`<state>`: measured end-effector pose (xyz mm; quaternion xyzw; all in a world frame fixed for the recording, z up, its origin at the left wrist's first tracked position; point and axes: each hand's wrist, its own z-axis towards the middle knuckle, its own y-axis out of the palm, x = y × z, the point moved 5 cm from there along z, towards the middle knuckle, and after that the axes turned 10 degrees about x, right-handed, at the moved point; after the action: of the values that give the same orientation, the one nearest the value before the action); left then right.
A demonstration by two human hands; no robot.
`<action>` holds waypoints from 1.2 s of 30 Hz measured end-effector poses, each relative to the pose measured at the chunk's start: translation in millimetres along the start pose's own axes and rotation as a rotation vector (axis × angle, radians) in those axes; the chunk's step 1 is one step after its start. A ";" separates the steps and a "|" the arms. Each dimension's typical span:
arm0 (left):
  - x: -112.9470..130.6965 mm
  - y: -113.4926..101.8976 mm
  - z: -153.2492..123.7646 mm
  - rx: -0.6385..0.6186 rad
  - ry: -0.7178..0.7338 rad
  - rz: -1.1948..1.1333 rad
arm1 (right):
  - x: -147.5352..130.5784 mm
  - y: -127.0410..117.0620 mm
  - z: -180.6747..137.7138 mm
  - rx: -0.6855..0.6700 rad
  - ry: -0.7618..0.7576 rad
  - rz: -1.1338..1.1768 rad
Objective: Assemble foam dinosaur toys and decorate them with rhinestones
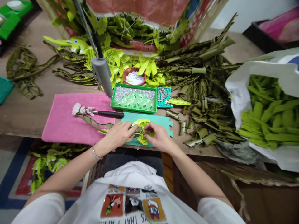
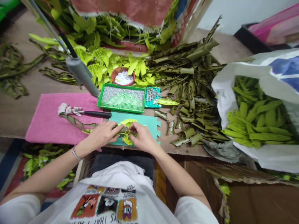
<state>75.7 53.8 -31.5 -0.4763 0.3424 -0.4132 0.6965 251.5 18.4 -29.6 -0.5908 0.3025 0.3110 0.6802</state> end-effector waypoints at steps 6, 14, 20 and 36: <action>-7.8 5.8 2.2 -0.012 -0.028 -0.002 | 65.4 -59.9 72.1 0.312 -0.019 -0.556; -7.7 6.7 5.6 -0.124 -0.090 -0.051 | 86.1 -60.9 88.5 0.163 -0.186 -0.657; -5.6 3.7 8.4 -0.155 -0.059 -0.003 | 16.7 -34.9 31.9 0.093 -0.075 -0.048; 4.4 13.7 -6.6 -0.039 -0.099 -0.054 | 0.3 19.4 -0.1 -0.098 0.136 -0.076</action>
<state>75.2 50.2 -46.9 -0.5185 0.3024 -0.4009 0.6920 236.6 20.4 -41.7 -0.6541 0.3098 0.2586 0.6397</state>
